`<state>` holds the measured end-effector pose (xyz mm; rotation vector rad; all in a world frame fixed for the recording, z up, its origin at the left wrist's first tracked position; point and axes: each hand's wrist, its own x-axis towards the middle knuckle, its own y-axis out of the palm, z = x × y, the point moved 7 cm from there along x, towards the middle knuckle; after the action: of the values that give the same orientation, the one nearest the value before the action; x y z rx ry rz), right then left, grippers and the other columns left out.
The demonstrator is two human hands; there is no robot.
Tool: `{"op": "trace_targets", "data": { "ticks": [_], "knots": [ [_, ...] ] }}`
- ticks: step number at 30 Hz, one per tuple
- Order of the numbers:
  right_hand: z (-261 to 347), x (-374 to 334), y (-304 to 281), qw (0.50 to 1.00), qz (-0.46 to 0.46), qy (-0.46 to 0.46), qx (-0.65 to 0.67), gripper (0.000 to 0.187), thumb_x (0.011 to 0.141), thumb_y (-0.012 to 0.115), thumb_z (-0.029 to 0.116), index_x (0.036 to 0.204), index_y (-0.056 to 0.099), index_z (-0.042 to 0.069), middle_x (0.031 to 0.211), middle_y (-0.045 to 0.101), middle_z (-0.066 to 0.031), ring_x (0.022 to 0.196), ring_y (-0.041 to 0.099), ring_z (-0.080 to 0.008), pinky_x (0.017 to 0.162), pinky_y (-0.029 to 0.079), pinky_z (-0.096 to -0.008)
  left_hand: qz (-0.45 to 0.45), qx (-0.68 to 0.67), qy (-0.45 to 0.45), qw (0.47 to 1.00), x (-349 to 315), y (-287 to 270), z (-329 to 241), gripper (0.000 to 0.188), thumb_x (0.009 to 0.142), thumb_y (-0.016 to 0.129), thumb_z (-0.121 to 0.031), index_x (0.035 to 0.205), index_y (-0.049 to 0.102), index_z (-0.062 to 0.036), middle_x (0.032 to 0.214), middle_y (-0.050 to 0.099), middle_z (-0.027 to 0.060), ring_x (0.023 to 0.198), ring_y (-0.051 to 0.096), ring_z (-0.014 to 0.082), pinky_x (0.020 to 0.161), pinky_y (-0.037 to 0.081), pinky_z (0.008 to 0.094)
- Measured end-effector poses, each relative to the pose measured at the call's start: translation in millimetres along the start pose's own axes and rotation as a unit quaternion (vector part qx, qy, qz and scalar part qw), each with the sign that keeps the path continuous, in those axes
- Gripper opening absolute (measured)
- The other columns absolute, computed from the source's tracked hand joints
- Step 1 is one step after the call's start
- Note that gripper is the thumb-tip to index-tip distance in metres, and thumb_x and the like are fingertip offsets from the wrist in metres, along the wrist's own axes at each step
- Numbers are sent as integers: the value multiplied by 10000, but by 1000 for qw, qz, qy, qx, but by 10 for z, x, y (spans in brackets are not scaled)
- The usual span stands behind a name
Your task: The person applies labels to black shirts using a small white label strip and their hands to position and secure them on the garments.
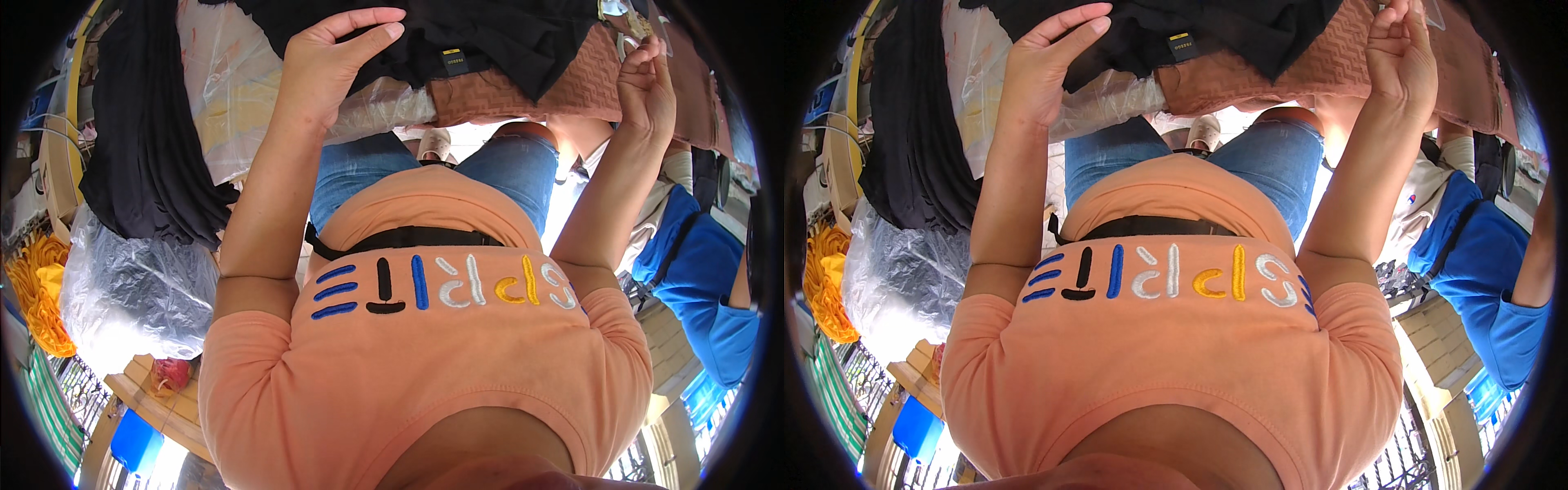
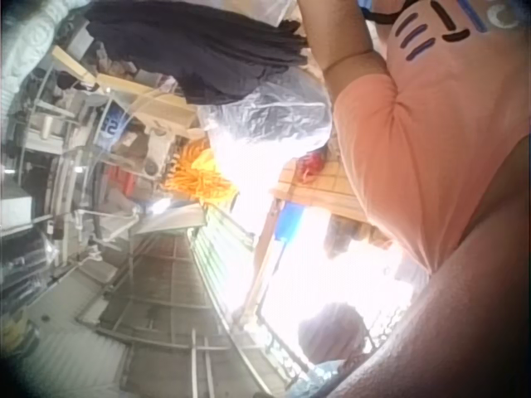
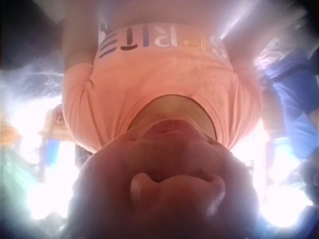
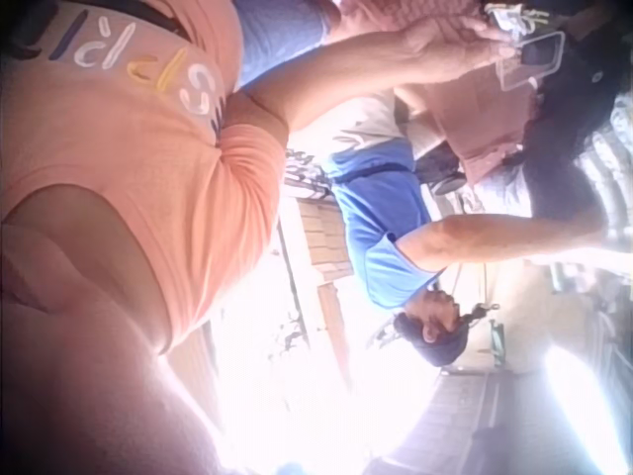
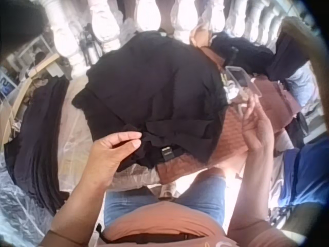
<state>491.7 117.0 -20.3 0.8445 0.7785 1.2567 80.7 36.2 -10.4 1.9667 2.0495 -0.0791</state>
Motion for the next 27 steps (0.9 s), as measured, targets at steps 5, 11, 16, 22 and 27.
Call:
{"op": "trace_targets", "data": {
  "ticks": [5,11,16,22,27],
  "knots": [
    [73,35,-241,988,-24,-43,-147,269,930,561,16,1178,495,-64,967,613,-141,876,622,-202,777,569,-313,10,23,12,1000,10,37,-59,203,851,686,-30,1048,687,18,927,678,32,794,607,67,732,485,180],
    [-769,-709,732,900,-5,-67,-431,195,887,651,64,1064,656,-18,1032,678,-98,852,659,-160,823,533,-277,50,106,-22,993,-154,137,-234,268,857,674,-19,1124,667,10,973,676,34,824,596,55,738,487,181],
    [-1626,-1246,1150,853,152,59,-496,184,848,686,48,1031,710,39,915,664,-21,750,612,-76,707,504,-201,47,82,-22,995,-185,131,-213,265,864,668,-18,1127,668,7,980,680,38,831,600,58,744,489,183],
    [-1869,-1357,1218,851,131,138,-490,193,854,688,65,1044,720,60,798,582,33,707,569,-45,637,499,-173,46,70,1,996,-180,85,-186,239,869,668,-28,1105,678,7,968,688,46,827,608,64,741,494,187],
    [-1900,-1358,1202,848,110,160,-493,188,862,684,73,1045,721,60,779,568,35,698,558,-40,600,500,-172,51,126,87,987,-176,53,-184,233,819,736,-158,1043,736,-96,936,709,8,844,604,52,798,462,208]
  ]
}}
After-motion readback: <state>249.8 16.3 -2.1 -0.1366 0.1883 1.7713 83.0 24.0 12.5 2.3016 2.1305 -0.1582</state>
